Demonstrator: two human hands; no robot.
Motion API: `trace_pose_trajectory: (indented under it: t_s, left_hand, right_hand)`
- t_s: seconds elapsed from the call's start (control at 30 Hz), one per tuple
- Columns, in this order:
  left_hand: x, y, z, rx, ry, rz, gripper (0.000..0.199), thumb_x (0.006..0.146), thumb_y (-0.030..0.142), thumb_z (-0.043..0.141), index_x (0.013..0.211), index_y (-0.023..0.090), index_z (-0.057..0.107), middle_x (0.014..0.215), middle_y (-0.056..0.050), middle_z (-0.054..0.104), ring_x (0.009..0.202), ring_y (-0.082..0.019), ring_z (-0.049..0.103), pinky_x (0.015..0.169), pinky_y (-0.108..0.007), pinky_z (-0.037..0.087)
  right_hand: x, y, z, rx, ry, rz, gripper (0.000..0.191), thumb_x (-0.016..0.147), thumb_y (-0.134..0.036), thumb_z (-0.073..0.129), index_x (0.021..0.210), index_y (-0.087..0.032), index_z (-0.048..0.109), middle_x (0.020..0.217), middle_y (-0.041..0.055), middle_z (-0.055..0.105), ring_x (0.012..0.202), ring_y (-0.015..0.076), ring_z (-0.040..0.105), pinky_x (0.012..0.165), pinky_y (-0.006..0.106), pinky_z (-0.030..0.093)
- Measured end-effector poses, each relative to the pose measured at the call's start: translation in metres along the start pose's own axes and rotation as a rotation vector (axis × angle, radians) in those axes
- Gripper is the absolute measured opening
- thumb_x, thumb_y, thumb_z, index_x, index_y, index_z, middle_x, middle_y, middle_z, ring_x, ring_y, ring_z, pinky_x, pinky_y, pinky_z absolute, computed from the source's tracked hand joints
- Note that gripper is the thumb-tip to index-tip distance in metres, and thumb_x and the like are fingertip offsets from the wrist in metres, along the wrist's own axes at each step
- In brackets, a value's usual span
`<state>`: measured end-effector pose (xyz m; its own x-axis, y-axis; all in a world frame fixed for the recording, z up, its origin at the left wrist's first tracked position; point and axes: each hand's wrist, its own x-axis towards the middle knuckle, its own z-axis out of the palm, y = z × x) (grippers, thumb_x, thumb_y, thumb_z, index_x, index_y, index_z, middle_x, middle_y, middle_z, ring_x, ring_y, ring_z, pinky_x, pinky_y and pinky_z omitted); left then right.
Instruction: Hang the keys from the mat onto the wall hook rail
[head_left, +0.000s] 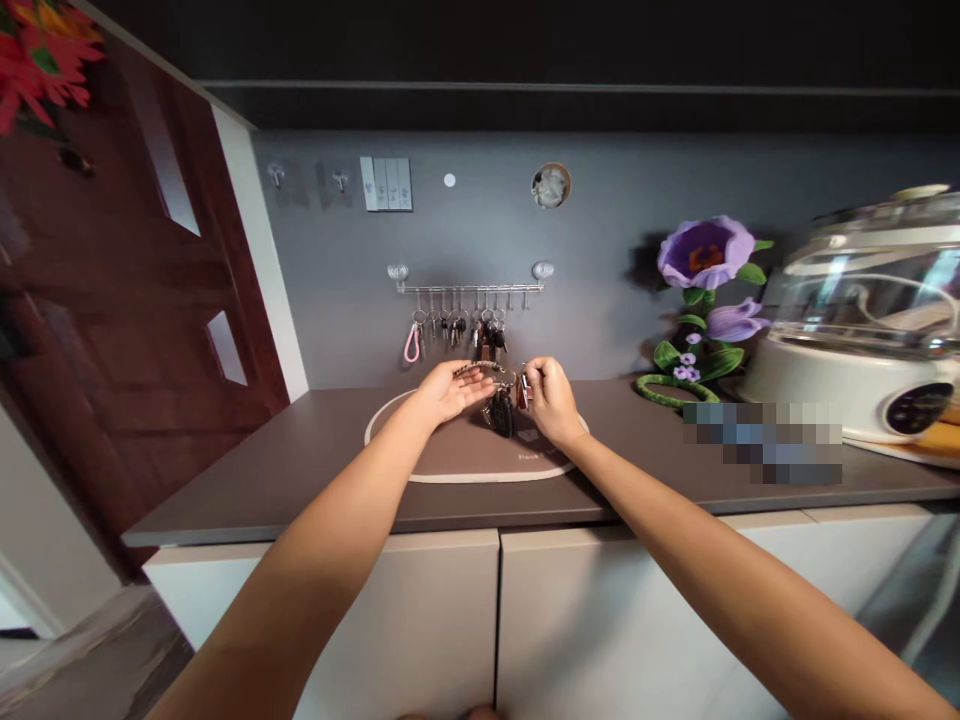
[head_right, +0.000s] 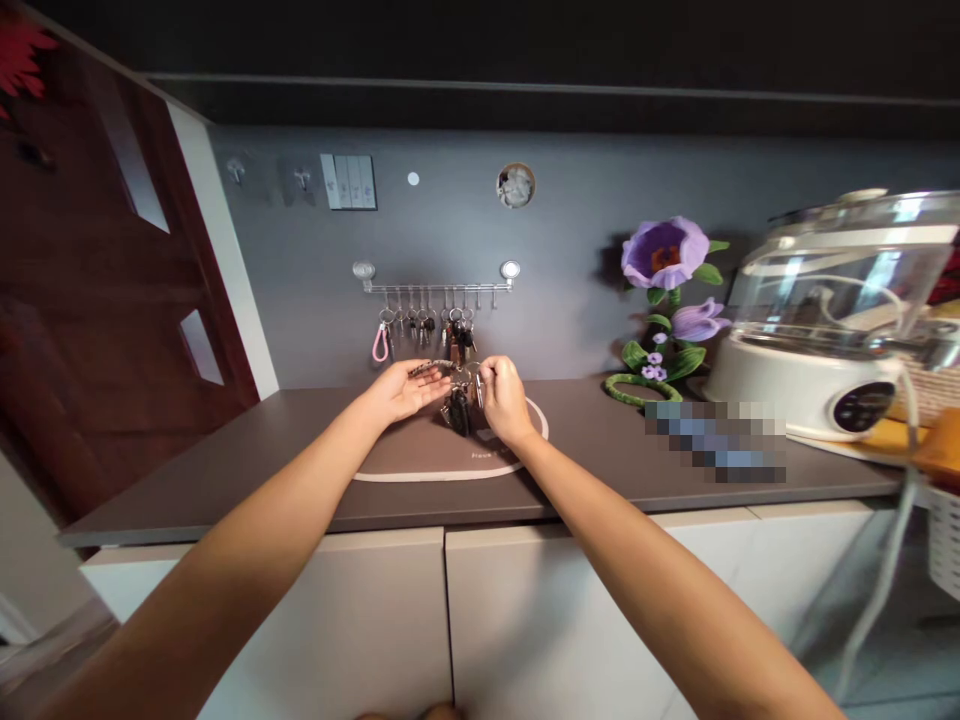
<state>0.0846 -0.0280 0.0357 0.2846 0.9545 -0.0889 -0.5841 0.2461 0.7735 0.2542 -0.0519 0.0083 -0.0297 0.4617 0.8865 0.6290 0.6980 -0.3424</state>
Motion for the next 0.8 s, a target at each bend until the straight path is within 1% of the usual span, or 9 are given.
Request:
trace_pose_trajectory:
  t_s: [0.1,0.23,0.37,0.47,0.5,0.63,0.67,0.73,0.8]
  left_hand:
    - [0.0,-0.001,0.0,0.107,0.042,-0.003,0.009,0.075,0.015,0.046,0.073,0.009,0.053,0.061,-0.008,0.056,0.068,-0.019,0.063,0.071,-0.035,0.053]
    - [0.002,-0.006,-0.001,0.329,0.095,0.034,0.012,0.076,0.018,0.047,0.071,0.01,0.053,0.059,-0.006,0.057,0.061,-0.016,0.062,0.066,-0.034,0.053]
    - [0.007,-0.016,-0.002,0.62,0.148,0.138,0.008,0.074,0.017,0.05,0.071,0.012,0.055,0.06,-0.002,0.058,0.056,-0.011,0.058,0.062,-0.029,0.05]
    - [0.011,-0.022,-0.005,0.828,0.153,0.221,0.014,0.076,0.022,0.047,0.069,0.013,0.055,0.061,-0.001,0.058,0.056,-0.01,0.056,0.058,-0.024,0.045]
    - [0.012,-0.024,-0.006,0.912,0.149,0.285,0.018,0.078,0.025,0.045,0.068,0.013,0.055,0.06,-0.001,0.057,0.057,-0.01,0.055,0.058,-0.024,0.044]
    - [0.013,-0.025,-0.01,1.39,0.197,0.737,0.027,0.081,0.029,0.039,0.063,0.015,0.054,0.067,-0.005,0.059,0.069,-0.014,0.054,0.065,-0.026,0.04]
    - [0.012,-0.024,-0.011,1.473,0.22,0.824,0.028,0.082,0.029,0.037,0.064,0.015,0.054,0.07,-0.006,0.059,0.072,-0.015,0.054,0.067,-0.027,0.039]
    - [0.01,-0.023,-0.011,1.561,0.277,0.924,0.029,0.085,0.027,0.033,0.068,0.016,0.054,0.074,-0.007,0.059,0.076,-0.016,0.053,0.069,-0.027,0.038]
    - [0.007,-0.021,-0.011,1.586,0.335,0.971,0.03,0.086,0.027,0.03,0.07,0.016,0.053,0.075,-0.007,0.058,0.076,-0.017,0.053,0.069,-0.027,0.037]
  right_hand:
    - [0.0,0.0,0.0,0.014,0.006,0.034,0.016,0.087,-0.027,0.03,0.076,-0.02,0.04,0.077,0.0041,0.049,0.076,0.0155,0.045,0.071,0.029,0.037]
    - [0.001,0.001,-0.001,0.032,0.007,0.079,0.018,0.088,-0.029,0.03,0.075,-0.02,0.04,0.076,0.0035,0.048,0.076,0.0154,0.046,0.072,0.03,0.037]
    - [0.003,0.001,-0.002,0.055,0.016,0.102,0.019,0.087,-0.031,0.032,0.076,-0.02,0.042,0.076,0.0031,0.048,0.075,0.015,0.046,0.072,0.03,0.038]
    - [0.005,0.002,-0.003,0.091,0.025,0.114,0.02,0.087,-0.033,0.033,0.077,-0.019,0.043,0.08,0.0042,0.051,0.078,0.0153,0.048,0.073,0.03,0.038]
    - [0.006,0.002,-0.003,0.113,0.021,0.123,0.02,0.087,-0.034,0.033,0.078,-0.019,0.044,0.083,0.0048,0.053,0.079,0.0155,0.048,0.074,0.03,0.039]
    - [0.011,0.002,-0.004,0.172,-0.003,0.19,0.024,0.086,-0.038,0.032,0.081,-0.019,0.046,0.084,0.0056,0.056,0.08,0.016,0.05,0.072,0.03,0.04]
    - [0.012,0.001,-0.005,0.179,-0.004,0.208,0.024,0.086,-0.039,0.032,0.081,-0.019,0.046,0.083,0.0052,0.056,0.079,0.0159,0.05,0.071,0.03,0.04]
    - [0.016,-0.001,-0.006,0.187,0.001,0.24,0.024,0.086,-0.039,0.032,0.079,-0.019,0.045,0.08,0.0044,0.055,0.075,0.0153,0.05,0.069,0.029,0.04]
    - [0.022,-0.002,-0.008,0.183,-0.003,0.269,0.024,0.085,-0.039,0.032,0.077,-0.019,0.044,0.076,0.0034,0.054,0.07,0.0146,0.048,0.066,0.028,0.039]
